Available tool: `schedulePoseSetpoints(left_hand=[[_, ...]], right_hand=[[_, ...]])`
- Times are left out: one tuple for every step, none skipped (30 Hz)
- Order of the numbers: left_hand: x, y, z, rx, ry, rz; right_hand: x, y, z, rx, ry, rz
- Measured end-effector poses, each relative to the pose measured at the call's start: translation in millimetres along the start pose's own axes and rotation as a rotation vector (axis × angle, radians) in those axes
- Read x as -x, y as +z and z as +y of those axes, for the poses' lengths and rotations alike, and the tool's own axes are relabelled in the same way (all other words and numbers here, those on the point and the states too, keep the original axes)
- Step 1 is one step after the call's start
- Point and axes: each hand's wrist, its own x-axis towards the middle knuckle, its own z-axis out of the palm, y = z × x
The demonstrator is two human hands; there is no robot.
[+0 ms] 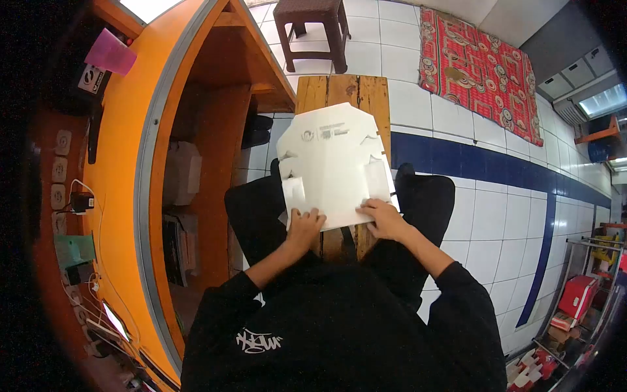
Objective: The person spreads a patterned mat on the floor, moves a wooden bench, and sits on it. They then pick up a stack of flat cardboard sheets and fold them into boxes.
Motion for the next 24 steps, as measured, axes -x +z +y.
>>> schedulePoseSetpoints(left_hand=[[7,-3,5,0.051,0.034,-0.038],[12,-5,9,0.103,0.070,-0.077],[16,-3,9,0.155,0.094,0.008],[19,-2,7,0.155,0.100,0.010],[21,-1,4,0.240,0.108,0.039],[22,-1,2,0.324,0.114,0.069],[24,-5,0,0.323,0.116,0.070],[27,-13,-2,0.356,0.112,0.060],[29,-19,-4,0.387,0.108,0.051],[32,-19,-5,0.381,0.109,0.051],[36,-18,-6,0.371,0.146,0.061],[39,-17,-8,0.361,0.181,0.071],[40,-15,-10,0.357,0.179,0.073],[40,-14,-12,0.344,0.203,0.008],[40,-12,-13,0.332,0.227,-0.057],[38,-17,-15,0.333,0.225,-0.054],[33,-27,-20,0.468,0.232,-0.179],[27,-35,-26,0.602,0.236,-0.304],[19,-39,-34,0.607,0.232,-0.299],[8,-42,-45,0.657,0.116,-0.250],[-3,-44,-55,0.704,0.000,-0.203],[-15,-33,-66,0.604,-0.190,0.034],[-24,-15,-75,0.492,-0.378,0.268],[-30,2,-82,0.494,-0.382,0.267]], right_hand=[[2,-4,7,-0.062,-0.119,-0.004],[-4,-16,4,-0.062,-0.114,-0.001],[-11,-31,3,-0.261,0.155,-0.007],[-21,-44,4,-0.459,0.423,-0.010],[-32,-40,22,-0.281,0.433,0.207],[-44,-37,41,-0.099,0.435,0.420],[-59,-46,43,-0.090,0.623,0.386],[-73,-53,43,-0.083,0.809,0.348],[-84,-57,47,-0.085,0.806,0.351],[-95,-57,54,-0.298,0.866,0.250],[-103,-53,59,-0.510,0.917,0.143],[-108,-47,64,-0.511,0.911,0.143],[-112,-42,67,-0.580,0.865,0.168],[-115,-39,71,-0.646,0.819,0.191],[-117,-37,75,-0.573,0.836,0.186],[-116,-40,69,-0.570,0.835,0.186],[-114,-45,59,-0.533,0.868,0.201],[-114,-48,48,-0.495,0.900,0.216],[-114,-46,45,-0.488,0.899,0.212],[-114,-42,42,-0.310,0.875,0.290],[-114,-38,38,-0.133,0.846,0.365],[-115,-30,36,-0.132,0.847,0.359],[-117,-20,35,-0.035,0.809,0.456],[-120,-11,30,0.061,0.764,0.553]])
